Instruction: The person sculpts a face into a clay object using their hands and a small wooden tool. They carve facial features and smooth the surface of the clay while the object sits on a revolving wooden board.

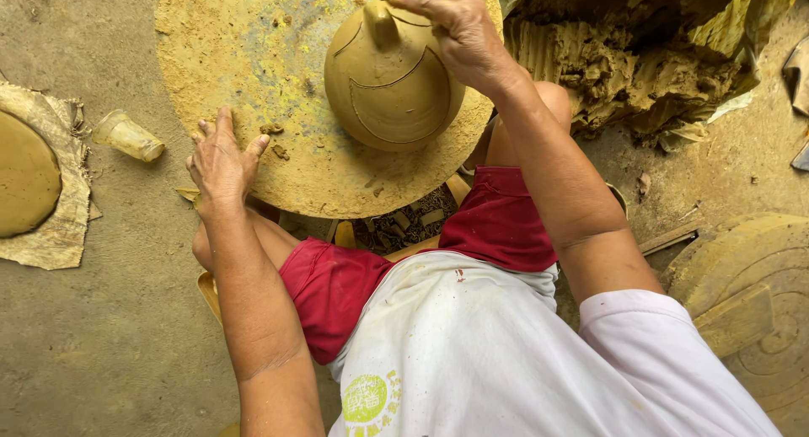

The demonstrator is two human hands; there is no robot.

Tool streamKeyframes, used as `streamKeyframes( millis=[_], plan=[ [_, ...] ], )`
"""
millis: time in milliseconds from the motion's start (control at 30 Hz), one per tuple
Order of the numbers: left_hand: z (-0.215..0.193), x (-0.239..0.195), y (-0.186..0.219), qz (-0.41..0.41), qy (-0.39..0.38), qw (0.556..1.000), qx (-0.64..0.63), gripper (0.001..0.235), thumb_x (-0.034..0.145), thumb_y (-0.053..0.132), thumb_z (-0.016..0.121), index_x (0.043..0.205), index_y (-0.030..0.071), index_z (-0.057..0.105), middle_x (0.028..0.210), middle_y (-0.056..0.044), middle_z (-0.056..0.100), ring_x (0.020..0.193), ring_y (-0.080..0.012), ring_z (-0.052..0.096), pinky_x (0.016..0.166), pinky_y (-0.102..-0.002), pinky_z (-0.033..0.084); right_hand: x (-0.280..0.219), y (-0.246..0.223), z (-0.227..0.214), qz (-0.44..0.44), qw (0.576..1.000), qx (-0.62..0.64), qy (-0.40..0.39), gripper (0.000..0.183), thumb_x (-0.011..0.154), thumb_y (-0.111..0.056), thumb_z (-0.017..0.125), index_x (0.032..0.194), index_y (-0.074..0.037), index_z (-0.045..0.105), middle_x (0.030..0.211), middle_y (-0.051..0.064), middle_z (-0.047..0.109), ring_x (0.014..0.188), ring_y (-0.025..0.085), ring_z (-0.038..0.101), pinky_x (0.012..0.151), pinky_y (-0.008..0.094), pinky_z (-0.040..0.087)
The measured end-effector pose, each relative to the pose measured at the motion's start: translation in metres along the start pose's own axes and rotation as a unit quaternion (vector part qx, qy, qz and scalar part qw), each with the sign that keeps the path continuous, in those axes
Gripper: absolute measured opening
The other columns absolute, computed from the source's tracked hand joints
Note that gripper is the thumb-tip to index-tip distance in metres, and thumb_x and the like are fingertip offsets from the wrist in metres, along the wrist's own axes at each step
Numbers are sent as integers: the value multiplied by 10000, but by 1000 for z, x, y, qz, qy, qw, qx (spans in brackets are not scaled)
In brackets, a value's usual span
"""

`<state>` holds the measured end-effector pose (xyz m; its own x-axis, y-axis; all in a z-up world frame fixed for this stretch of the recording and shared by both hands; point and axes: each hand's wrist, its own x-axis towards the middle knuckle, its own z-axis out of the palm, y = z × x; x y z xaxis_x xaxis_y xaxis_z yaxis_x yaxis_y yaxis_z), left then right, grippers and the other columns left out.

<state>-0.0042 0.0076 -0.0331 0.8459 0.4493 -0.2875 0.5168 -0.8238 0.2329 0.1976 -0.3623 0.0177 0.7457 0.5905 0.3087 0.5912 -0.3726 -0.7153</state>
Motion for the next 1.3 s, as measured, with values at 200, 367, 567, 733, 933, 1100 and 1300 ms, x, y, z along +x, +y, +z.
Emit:
streamKeyframes(
  millis=[200, 367, 567, 733, 933, 1100, 1300],
  plan=[
    [-24, 3, 14, -22, -34, 999, 17, 951, 900, 591, 713, 1644, 259, 222, 1608, -280, 315, 1340, -480, 470, 1090, -610, 386, 22, -18, 9, 82, 993, -71, -51, 479, 1017, -4, 615, 1341, -337, 731, 1613, 97, 374, 1486, 324, 338, 1268, 475, 352],
    [-53, 1, 21, -124, -104, 985, -62, 931, 921, 581, 650, 1684, 313, 189, 1415, -283, 586, 1306, -451, 542, 1153, -562, 391, 24, -22, 0, 27, 998, -53, -16, 441, 1013, -69, 594, 1374, -316, 656, 1443, 103, 572, 1324, 288, 535, 1158, 430, 481],
    [-58, 7, 14, -39, -53, 994, -89, 959, 921, 596, 718, 1673, 278, 214, 1487, -209, 557, 1394, -413, 490, 1220, -535, 323, 18, -13, -1, 68, 995, -63, -24, 280, 1033, -23, 579, 1209, -168, 742, 999, 44, 733, 867, 164, 714, 758, 285, 613],
    [-52, 4, 8, -85, -73, 985, -127, 905, 930, 515, 728, 1663, 326, 232, 1547, -172, 490, 1398, -381, 454, 1178, -588, 306, -12, 8, -27, 233, 963, 18, 133, 147, 1076, -143, 615, 952, -100, 679, 753, -2, 647, 598, 18, 624, 513, 192, 563],
    [-31, -1, -9, 31, 237, 886, -397, 378, 1057, 201, 687, 1418, 113, 614, 925, -106, 718, 793, -185, 709, 784, -326, 627, -69, 19, -55, 15, 969, -188, 159, 318, 914, 40, 806, 1203, -29, 692, 1164, 139, 625, 1113, 286, 620, 952, 451, 590],
    [-19, -22, -60, 189, 512, 615, -569, 237, 1145, 223, 566, 994, 56, 641, 802, -85, 636, 713, -194, 628, 647, -330, 590, -82, 10, -51, -19, 986, -102, 128, 279, 985, 89, 802, 1246, 36, 717, 1302, 110, 639, 1180, 290, 655, 994, 418, 558],
    [2, -125, -170, -14, 583, 662, -471, 325, 1158, 190, 567, 911, 18, 690, 833, -55, 714, 626, -120, 575, 595, -294, 511, -64, 11, -52, 33, 996, -8, 84, 362, 919, 152, 642, 1246, 47, 756, 1388, 139, 620, 1238, 223, 649, 1022, 332, 588]
  ],
)
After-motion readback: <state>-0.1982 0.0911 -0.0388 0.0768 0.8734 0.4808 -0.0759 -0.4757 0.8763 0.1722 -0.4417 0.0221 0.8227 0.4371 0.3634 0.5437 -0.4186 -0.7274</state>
